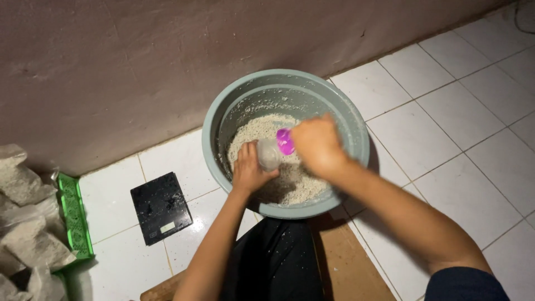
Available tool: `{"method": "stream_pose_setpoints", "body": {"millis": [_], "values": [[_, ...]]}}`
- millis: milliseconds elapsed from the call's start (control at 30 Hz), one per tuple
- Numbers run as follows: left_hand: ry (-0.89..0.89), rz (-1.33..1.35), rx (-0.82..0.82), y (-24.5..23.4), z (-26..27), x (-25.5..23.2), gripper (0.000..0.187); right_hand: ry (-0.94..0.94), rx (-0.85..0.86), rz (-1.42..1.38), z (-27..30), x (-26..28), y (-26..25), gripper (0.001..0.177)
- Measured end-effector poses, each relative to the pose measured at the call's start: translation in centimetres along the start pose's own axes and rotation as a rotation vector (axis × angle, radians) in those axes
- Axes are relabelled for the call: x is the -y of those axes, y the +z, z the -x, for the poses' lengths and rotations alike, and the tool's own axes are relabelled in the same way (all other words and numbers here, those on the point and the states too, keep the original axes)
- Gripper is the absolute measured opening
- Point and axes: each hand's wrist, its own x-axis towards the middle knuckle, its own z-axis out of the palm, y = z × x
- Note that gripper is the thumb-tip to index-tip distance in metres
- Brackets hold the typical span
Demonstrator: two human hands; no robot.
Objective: The person scoops a grain-like material from a large basin into a plastic bag, seals the bag, and then places it on a digital scale for weighing.
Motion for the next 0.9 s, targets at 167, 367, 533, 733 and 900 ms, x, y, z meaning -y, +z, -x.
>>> {"method": "stream_pose_setpoints", "body": {"millis": [167,367,533,733,900], "values": [[0.033,0.013,-0.079,-2.1,1.6,1.5,0.103,0.140,0.351,-0.180,-2.5,-7.6,5.4,0.015],[0.112,0.045,-0.151,-3.2,3.0,0.5,0.107,0.310,0.526,-0.053,-2.8,-7.9,22.6,0.031],[0.134,-0.001,-0.185,-2.7,2.4,1.6,0.114,0.272,0.518,-0.065,-3.4,-4.9,24.0,0.034],[0.113,0.029,-0.125,-3.3,2.9,0.7,0.120,0.044,0.407,-0.244,-3.8,0.0,13.9,0.028],[0.140,-0.039,-0.190,-1.8,2.5,1.9,0.122,-0.170,0.296,-0.323,-3.6,2.3,15.4,0.019]]}}
